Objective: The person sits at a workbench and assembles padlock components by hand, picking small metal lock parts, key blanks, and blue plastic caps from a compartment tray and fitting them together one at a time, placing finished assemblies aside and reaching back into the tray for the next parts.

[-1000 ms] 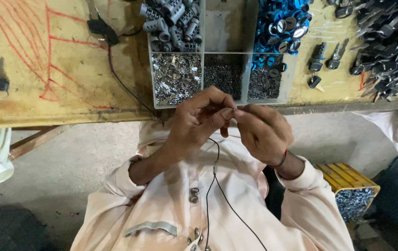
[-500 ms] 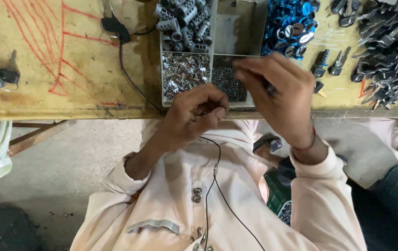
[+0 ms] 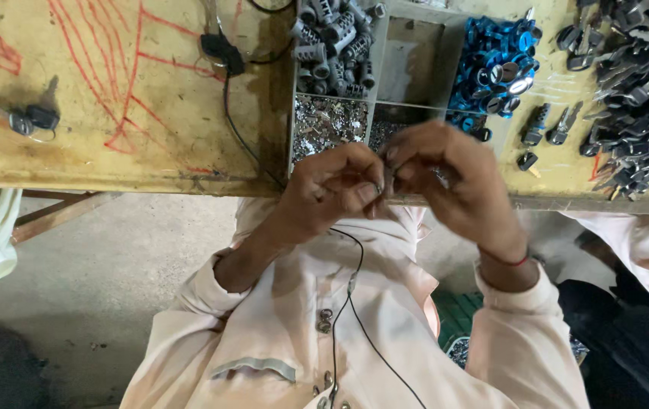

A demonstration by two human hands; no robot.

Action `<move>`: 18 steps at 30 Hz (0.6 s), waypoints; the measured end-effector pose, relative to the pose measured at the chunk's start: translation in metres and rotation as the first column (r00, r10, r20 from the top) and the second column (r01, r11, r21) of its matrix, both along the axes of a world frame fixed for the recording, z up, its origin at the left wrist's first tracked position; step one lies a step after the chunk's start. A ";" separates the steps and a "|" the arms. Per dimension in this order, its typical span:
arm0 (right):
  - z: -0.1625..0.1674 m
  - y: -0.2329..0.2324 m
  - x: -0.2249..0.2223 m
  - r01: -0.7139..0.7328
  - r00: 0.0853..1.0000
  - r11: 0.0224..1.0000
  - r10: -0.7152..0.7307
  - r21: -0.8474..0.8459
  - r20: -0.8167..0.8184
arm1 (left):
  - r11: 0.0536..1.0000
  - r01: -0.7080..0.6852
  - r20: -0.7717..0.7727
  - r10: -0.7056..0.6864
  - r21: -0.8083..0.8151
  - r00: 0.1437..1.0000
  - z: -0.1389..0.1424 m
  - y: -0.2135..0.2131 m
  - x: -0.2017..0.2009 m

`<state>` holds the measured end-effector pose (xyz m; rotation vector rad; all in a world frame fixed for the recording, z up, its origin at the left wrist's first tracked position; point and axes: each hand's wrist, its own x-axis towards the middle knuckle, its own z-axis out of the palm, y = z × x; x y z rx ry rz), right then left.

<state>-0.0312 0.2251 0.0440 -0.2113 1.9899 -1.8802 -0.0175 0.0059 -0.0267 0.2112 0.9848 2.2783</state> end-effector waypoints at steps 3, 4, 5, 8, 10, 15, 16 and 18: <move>-0.012 0.000 0.029 0.154 0.984 0.983 -0.144 -0.100 0.104 | 0.983 0.016 0.048 -0.025 0.183 0.999 0.000 0.003 0.000; -0.016 0.000 0.033 0.208 0.971 0.969 -0.188 -0.134 0.144 | 0.970 0.016 0.053 -0.030 0.243 0.998 0.001 0.006 -0.001; -0.018 0.001 0.037 0.261 0.956 0.951 -0.230 -0.166 0.185 | 0.982 0.010 0.066 -0.023 0.190 0.998 0.003 0.007 -0.001; -0.018 0.002 0.039 0.102 0.990 0.992 -0.095 0.069 -0.103 | 1.000 -0.017 0.098 0.018 -0.005 0.995 0.013 0.008 0.002; -0.014 -0.003 0.039 0.202 0.978 0.972 -0.194 0.120 -0.071 | 0.984 -0.064 0.102 0.082 -0.168 0.991 0.020 0.009 0.004; -0.006 -0.004 0.038 0.216 0.908 0.901 -0.042 0.378 -0.417 | 0.931 -0.071 0.086 0.108 -0.357 0.990 0.032 0.009 0.005; -0.006 -0.003 0.037 0.215 0.908 0.902 -0.044 0.375 -0.416 | 0.944 -0.064 0.113 0.106 -0.323 0.988 0.033 0.009 0.005; -0.007 0.000 0.037 0.201 0.902 0.905 -0.022 0.374 -0.431 | 0.935 -0.040 0.105 0.082 -0.353 0.991 0.034 0.009 0.005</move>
